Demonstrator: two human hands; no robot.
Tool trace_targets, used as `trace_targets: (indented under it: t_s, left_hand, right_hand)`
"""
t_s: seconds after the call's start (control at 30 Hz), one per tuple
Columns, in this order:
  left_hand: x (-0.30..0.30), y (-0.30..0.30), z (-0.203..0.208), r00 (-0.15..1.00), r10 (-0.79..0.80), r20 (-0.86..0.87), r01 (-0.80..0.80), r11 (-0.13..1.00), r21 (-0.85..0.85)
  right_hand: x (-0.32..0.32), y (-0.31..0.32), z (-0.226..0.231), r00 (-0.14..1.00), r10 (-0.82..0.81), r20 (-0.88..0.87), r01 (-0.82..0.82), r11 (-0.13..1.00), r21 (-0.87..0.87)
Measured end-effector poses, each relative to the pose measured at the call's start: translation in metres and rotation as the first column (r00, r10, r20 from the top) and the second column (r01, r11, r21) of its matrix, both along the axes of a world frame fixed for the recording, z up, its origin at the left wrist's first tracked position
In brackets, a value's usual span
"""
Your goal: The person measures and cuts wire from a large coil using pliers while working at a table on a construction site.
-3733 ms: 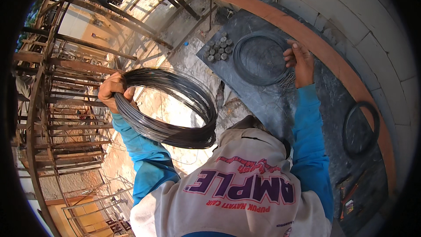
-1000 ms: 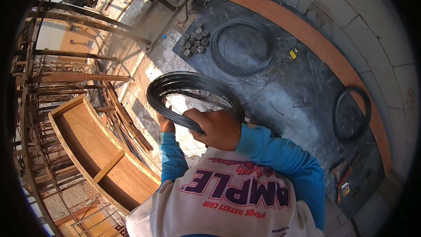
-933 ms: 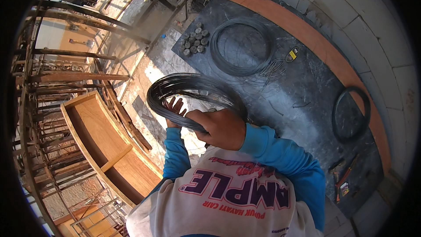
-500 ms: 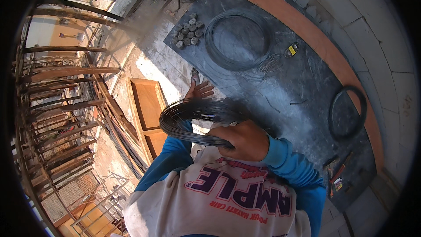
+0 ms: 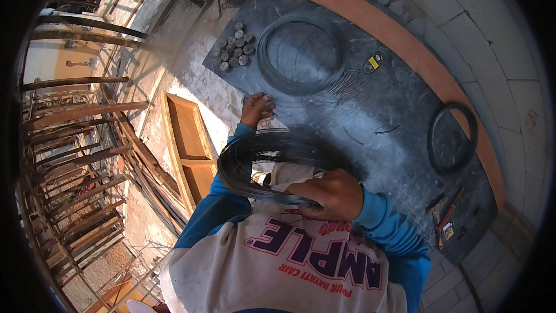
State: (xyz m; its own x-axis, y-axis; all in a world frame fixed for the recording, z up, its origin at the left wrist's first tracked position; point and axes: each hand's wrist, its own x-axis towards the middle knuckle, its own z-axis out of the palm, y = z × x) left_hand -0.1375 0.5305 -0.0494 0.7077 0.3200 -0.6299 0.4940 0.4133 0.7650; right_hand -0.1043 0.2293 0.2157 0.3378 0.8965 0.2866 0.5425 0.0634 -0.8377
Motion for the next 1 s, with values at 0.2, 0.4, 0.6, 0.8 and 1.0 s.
trace_targets:
  t_s: [0.2, 0.4, 0.6, 0.8, 1.0]
  left_hand:
    - [0.025, 0.001, 0.021, 0.964, 0.1, 0.244, -0.085, 0.994, -0.073]
    - [0.057, 0.031, 0.024, 0.947, 0.22, 0.235, -0.231, 0.973, 0.018]
    - [0.072, 0.058, 0.014, 0.94, 0.271, 0.206, -0.291, 0.954, 0.075]
    - [0.093, 0.049, 0.025, 0.947, 0.244, 0.21, -0.263, 0.962, 0.07]
    - [0.111, 0.048, 0.018, 0.951, 0.216, 0.22, -0.24, 0.967, 0.087]
  right_hand:
    - [-0.004, -0.006, -0.001, 0.996, -0.079, -0.046, 0.077, 0.996, -0.055]
    - [0.001, -0.02, 0.007, 0.96, -0.255, -0.111, 0.256, 0.967, -0.009]
    - [0.004, -0.054, 0.021, 0.817, -0.574, -0.057, 0.576, 0.817, 0.023]
    - [0.008, -0.073, 0.039, 0.598, -0.8, -0.054, 0.8, 0.6, -0.024]
    - [0.025, -0.089, 0.063, 0.401, -0.915, -0.047, 0.914, 0.396, 0.091]
